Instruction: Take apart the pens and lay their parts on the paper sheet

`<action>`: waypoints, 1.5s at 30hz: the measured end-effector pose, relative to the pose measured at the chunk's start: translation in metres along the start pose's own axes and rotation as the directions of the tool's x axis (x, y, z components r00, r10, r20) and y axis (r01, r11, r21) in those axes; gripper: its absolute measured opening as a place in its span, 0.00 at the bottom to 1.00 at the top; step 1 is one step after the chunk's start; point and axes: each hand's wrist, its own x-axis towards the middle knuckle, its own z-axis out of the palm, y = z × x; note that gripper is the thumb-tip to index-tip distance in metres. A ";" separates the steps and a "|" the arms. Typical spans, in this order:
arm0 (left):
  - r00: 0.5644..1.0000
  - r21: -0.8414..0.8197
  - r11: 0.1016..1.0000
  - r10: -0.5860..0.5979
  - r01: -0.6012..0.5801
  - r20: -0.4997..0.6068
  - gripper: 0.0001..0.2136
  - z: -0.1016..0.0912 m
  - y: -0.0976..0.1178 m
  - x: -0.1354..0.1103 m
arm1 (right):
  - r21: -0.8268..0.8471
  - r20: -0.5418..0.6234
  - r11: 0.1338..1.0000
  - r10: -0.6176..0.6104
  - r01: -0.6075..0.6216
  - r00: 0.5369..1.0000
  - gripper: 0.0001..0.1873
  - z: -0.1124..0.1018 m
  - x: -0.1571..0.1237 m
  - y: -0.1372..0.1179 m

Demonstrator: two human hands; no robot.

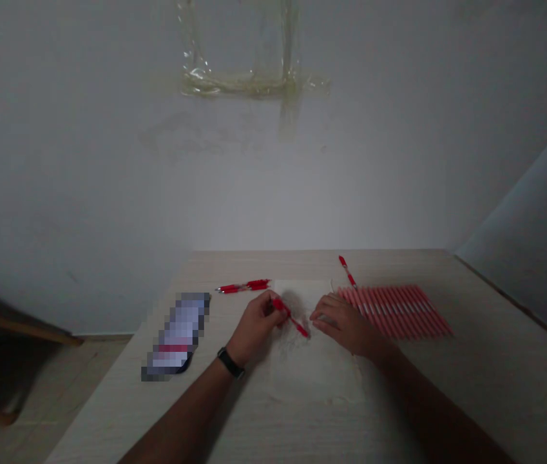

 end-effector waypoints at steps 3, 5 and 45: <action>0.999 -0.112 0.993 -0.044 0.043 -0.001 0.08 0.001 0.000 0.000 | -0.004 0.002 1.000 0.004 -0.004 1.000 0.08 0.001 0.000 0.002; 0.998 -0.163 0.985 -0.057 0.057 0.003 0.08 0.001 -0.001 0.001 | -0.010 -0.004 1.000 0.010 -0.010 1.000 0.07 0.001 -0.001 0.004; 0.953 0.603 0.759 0.072 -0.244 0.295 0.12 0.008 0.000 -0.014 | -0.265 0.033 0.963 -0.033 0.040 0.999 0.13 0.010 0.001 -0.005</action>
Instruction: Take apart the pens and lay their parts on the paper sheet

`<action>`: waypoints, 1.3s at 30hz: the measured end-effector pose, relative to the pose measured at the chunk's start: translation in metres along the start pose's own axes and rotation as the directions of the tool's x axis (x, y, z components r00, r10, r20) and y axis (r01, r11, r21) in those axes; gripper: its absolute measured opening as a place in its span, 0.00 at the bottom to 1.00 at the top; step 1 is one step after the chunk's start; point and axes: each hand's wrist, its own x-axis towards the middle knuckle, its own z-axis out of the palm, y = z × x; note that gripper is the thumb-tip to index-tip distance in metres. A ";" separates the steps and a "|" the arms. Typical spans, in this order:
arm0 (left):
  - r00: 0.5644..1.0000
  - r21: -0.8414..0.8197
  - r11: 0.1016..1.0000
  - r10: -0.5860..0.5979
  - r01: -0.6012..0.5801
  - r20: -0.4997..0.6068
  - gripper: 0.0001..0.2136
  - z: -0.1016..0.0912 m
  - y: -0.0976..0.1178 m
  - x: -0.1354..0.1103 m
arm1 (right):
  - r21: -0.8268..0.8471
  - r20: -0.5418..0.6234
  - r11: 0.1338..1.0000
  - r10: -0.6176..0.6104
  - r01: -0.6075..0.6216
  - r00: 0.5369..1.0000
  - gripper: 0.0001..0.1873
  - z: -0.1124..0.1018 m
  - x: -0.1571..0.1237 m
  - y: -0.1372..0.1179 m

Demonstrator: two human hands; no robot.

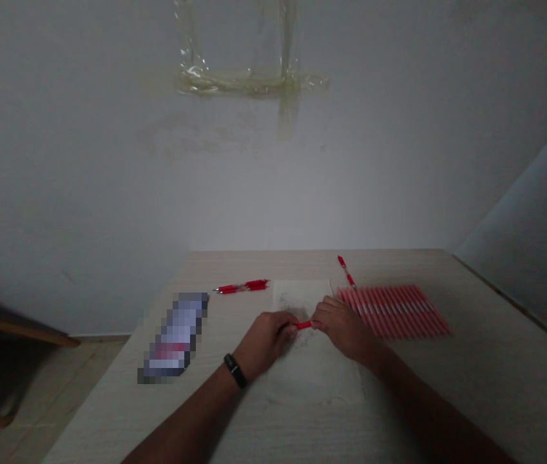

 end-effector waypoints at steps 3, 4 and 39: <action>1.000 -0.049 0.999 -0.003 0.004 0.030 0.13 -0.001 -0.001 0.000 | -0.060 0.010 0.998 -0.012 0.012 1.000 0.12 -0.001 0.000 -0.001; 0.999 -0.067 0.998 -0.003 0.005 0.041 0.14 -0.001 -0.001 0.000 | -0.072 0.012 0.997 -0.015 0.016 1.000 0.12 0.000 0.000 -0.001; 0.994 0.164 0.986 -0.014 0.032 -0.108 0.08 0.002 0.002 0.001 | 0.210 -0.077 0.974 0.099 -0.081 0.992 0.08 -0.010 -0.001 0.000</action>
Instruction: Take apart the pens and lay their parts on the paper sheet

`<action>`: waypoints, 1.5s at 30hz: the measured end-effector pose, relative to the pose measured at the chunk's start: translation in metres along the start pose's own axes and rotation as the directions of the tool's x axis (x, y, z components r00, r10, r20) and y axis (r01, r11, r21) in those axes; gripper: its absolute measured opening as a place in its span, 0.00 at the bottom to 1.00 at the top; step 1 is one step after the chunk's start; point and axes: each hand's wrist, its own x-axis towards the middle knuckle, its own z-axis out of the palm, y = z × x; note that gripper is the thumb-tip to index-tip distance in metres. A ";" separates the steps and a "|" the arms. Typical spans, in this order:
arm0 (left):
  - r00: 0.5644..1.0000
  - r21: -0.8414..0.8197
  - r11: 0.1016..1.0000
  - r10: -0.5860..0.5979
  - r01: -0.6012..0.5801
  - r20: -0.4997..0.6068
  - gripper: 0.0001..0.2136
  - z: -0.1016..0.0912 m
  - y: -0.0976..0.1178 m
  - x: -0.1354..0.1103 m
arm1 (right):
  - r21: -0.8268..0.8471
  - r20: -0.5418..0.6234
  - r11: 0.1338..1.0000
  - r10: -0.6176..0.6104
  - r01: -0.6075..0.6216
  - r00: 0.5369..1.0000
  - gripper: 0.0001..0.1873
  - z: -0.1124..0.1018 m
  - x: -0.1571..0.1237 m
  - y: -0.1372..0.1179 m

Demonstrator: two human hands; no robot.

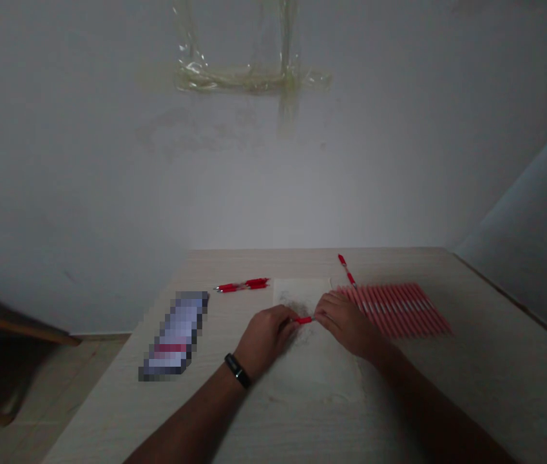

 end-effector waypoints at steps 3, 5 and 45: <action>1.000 0.007 1.000 0.000 0.000 0.001 0.08 0.000 0.000 0.001 | 0.046 -0.025 0.999 0.028 -0.026 0.999 0.04 0.000 -0.002 -0.002; 1.000 0.010 1.000 0.002 -0.002 0.005 0.08 -0.001 0.000 0.001 | 0.052 -0.049 0.997 0.060 -0.057 0.997 0.07 0.000 -0.002 -0.003; 0.999 0.057 0.997 -0.046 0.046 0.004 0.07 0.002 0.000 0.000 | -0.152 0.036 0.986 0.074 -0.068 0.997 0.15 -0.017 -0.007 0.035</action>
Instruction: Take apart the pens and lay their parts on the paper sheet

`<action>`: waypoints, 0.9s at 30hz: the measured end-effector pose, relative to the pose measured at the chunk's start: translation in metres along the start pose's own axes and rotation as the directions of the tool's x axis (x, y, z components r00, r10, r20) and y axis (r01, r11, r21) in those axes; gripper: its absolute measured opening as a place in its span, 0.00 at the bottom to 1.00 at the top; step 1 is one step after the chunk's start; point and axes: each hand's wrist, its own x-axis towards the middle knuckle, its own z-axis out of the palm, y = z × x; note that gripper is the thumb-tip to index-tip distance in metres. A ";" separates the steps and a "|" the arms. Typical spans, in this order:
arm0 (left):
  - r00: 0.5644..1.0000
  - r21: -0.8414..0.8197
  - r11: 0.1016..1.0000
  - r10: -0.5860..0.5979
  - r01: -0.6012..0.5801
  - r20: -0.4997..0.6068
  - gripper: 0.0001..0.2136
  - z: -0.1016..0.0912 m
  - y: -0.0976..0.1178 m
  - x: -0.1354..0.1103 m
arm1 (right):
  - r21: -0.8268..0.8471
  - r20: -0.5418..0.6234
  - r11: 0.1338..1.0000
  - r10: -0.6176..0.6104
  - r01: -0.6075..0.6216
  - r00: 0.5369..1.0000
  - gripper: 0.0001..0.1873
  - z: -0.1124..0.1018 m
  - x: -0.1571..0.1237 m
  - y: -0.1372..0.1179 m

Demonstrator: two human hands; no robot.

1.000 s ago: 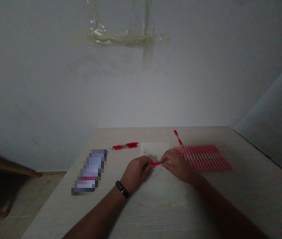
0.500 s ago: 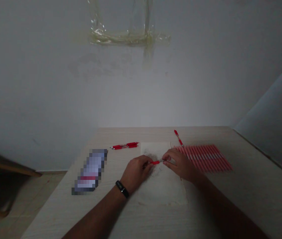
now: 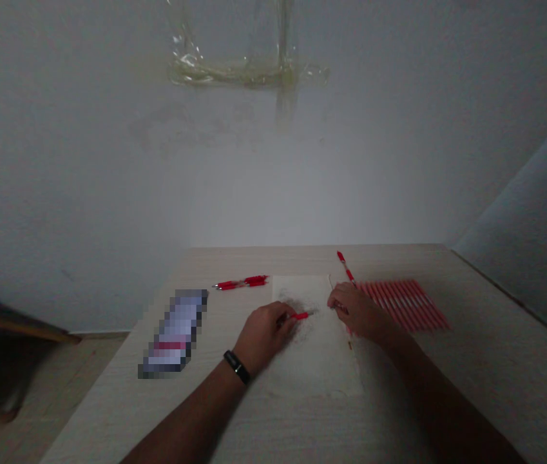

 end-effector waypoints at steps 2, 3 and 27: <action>1.000 0.005 1.000 -0.004 0.004 0.003 0.07 0.000 0.000 0.000 | -0.006 0.010 1.000 -0.020 0.020 1.000 0.15 0.003 -0.001 0.001; 1.000 0.008 1.000 -0.006 0.006 0.005 0.07 -0.001 0.001 0.000 | -0.008 0.014 1.000 -0.026 0.026 1.000 0.15 0.005 -0.001 0.001; 1.000 -0.014 1.000 0.003 -0.003 0.027 0.06 0.003 -0.002 0.000 | 0.162 -0.030 0.978 -0.130 0.133 0.991 0.02 0.009 0.005 -0.034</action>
